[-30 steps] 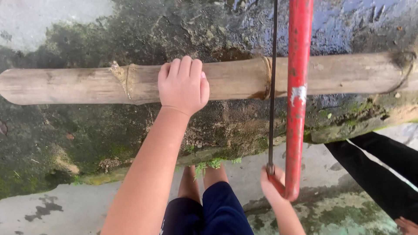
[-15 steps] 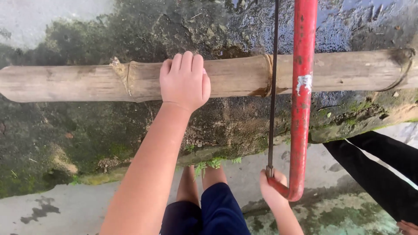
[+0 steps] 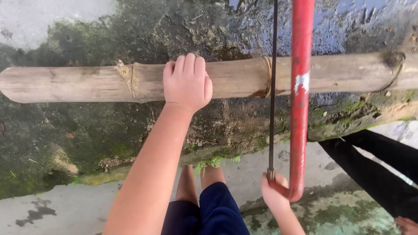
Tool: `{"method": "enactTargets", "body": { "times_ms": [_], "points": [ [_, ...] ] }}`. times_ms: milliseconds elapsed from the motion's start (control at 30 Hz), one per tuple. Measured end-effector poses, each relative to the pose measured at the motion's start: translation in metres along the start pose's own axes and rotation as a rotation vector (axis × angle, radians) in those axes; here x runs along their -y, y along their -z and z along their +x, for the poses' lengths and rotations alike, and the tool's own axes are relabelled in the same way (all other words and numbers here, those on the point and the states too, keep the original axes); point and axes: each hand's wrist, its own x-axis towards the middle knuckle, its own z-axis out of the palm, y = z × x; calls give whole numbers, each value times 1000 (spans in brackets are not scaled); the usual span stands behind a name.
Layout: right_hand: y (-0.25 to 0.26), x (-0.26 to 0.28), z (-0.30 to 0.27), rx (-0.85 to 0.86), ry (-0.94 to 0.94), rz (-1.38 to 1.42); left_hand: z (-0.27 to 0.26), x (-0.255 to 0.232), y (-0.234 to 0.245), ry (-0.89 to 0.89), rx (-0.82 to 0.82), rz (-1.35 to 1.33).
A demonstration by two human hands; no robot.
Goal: Using a manual hacksaw to cut through a thick bamboo pole.
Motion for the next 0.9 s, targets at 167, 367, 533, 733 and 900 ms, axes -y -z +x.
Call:
{"method": "enactTargets", "body": {
  "times_ms": [167, 367, 533, 733, 900],
  "points": [
    [32, 34, 5, -84, 41, 328, -2, 5, -17, -59, -229, 26],
    [-14, 9, 114, -669, 938, -714, -1, 5, -16, -62, -233, 5],
    [-79, -96, 63, -511, 815, -722, -12, -1, -11, -57, -203, -5],
    [1, 16, 57, -175, 381, 9, -6, 1, -17, -48, -202, 7],
    [28, 56, 56, -367, 599, 397, -1, 4, -15, -39, -236, 32]
  ]
}}
